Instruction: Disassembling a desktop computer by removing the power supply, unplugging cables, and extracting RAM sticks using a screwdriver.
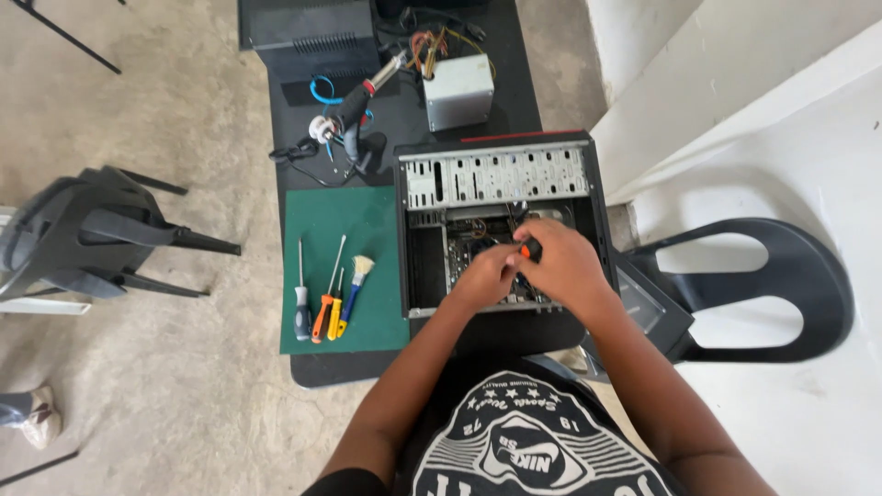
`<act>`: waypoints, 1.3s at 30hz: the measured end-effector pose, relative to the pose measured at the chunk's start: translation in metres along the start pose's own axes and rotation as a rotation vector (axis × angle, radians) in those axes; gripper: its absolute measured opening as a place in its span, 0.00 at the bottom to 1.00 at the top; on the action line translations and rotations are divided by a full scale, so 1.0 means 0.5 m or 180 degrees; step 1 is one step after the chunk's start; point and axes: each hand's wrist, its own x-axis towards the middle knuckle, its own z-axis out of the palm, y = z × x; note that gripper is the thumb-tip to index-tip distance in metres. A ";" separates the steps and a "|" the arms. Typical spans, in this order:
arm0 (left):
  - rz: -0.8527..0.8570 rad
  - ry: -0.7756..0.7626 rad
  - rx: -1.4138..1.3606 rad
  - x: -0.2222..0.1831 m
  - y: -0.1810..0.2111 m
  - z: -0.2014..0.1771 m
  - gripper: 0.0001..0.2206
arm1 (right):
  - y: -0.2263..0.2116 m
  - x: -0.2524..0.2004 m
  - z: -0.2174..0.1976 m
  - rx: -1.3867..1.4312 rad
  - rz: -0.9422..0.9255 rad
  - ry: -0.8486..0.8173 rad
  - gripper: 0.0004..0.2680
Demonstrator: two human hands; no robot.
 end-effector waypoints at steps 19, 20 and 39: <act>-0.0261 -0.1010 -0.0392 0.049 -0.015 -0.040 0.15 | 0.008 -0.018 0.003 0.0273 -0.0488 0.0536 0.04; -0.0253 -0.1002 -0.0412 0.046 -0.016 -0.035 0.15 | 0.007 -0.022 -0.006 0.0251 -0.0484 0.0532 0.04; -0.0327 -0.0122 -0.0295 0.039 -0.026 -0.030 0.10 | 0.020 -0.009 0.002 0.0573 -0.0767 0.0529 0.10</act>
